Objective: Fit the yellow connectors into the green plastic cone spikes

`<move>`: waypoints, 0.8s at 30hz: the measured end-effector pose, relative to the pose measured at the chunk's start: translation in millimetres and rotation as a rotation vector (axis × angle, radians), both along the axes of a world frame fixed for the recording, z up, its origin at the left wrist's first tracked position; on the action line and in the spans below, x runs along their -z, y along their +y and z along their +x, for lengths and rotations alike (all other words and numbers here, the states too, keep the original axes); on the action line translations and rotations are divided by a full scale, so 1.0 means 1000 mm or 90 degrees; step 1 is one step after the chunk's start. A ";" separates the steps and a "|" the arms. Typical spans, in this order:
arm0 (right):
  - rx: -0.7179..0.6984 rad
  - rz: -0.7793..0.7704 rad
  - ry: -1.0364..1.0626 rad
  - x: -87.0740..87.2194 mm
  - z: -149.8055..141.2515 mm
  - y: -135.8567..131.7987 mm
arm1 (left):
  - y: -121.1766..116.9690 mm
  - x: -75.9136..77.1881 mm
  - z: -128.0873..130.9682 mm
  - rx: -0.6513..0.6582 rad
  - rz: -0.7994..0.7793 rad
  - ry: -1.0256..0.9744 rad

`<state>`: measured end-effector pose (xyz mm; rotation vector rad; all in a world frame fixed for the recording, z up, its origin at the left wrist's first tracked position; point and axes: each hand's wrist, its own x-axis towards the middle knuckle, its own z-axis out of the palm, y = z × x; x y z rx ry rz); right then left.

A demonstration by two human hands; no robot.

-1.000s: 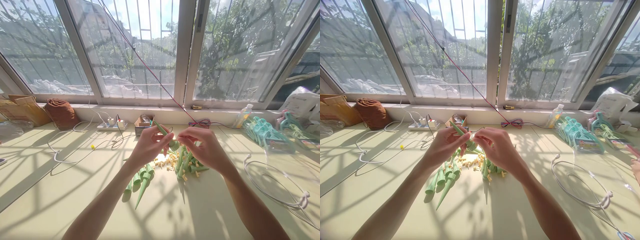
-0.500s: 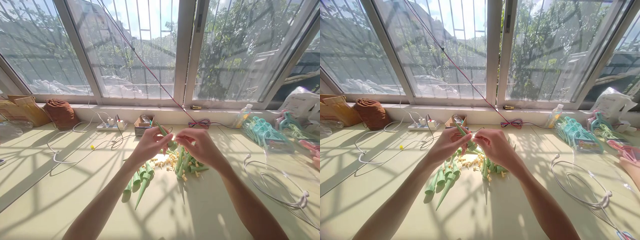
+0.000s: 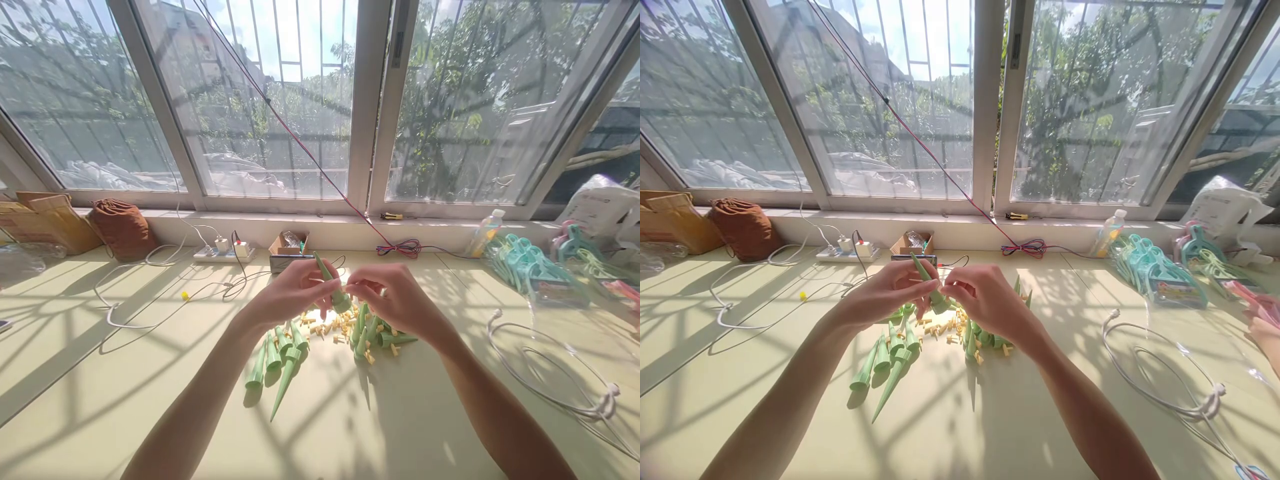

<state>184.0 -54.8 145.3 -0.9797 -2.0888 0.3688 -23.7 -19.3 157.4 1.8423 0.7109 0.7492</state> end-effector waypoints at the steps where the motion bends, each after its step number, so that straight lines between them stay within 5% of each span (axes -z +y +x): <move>1: -0.001 0.002 0.000 0.000 0.000 0.000 | 0.000 0.000 0.000 0.000 0.000 -0.002; 24: -0.032 -0.044 -0.074 -0.005 0.004 -0.008 | 0.003 0.002 -0.006 0.038 -0.047 0.020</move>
